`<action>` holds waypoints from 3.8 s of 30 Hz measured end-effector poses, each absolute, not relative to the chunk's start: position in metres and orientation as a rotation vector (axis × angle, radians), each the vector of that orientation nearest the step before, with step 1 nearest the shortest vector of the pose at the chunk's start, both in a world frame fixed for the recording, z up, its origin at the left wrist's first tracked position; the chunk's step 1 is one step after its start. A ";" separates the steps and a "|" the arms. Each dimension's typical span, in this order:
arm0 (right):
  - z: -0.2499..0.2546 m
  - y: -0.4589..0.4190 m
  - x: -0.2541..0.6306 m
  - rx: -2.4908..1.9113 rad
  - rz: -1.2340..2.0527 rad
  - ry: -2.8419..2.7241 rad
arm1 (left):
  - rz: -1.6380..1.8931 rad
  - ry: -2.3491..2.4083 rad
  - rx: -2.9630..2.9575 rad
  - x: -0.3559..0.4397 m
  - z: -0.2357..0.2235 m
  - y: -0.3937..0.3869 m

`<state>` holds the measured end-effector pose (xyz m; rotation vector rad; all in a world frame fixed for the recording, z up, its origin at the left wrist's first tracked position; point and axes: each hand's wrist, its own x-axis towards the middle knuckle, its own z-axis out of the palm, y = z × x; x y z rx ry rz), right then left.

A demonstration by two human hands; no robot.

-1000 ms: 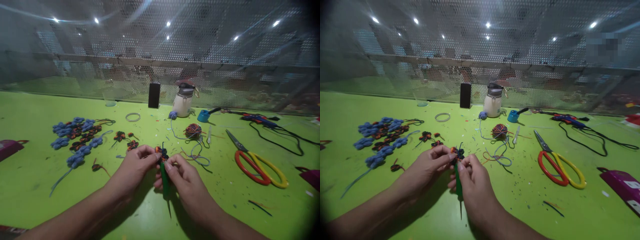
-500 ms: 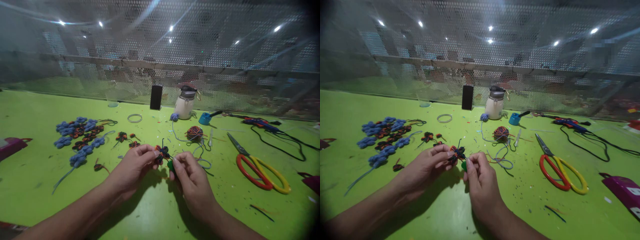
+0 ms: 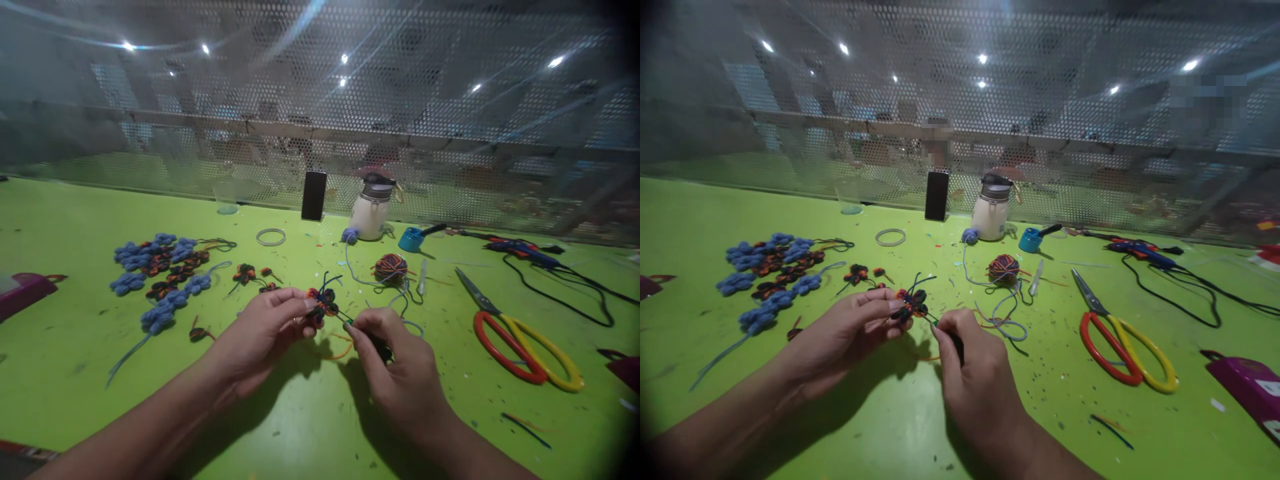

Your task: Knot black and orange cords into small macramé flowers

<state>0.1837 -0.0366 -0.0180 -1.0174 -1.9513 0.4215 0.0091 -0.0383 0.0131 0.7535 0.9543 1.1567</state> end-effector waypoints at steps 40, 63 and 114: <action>-0.002 -0.037 0.193 -1.072 0.366 -2.068 | 1.096 1.052 0.922 0.002 0.009 -0.033; 0.007 -0.032 0.200 -0.882 0.137 -2.074 | 1.103 0.916 0.711 -0.004 0.017 -0.034; 0.019 -0.023 0.199 -1.287 1.422 -1.670 | 0.932 1.141 1.169 0.017 0.005 -0.039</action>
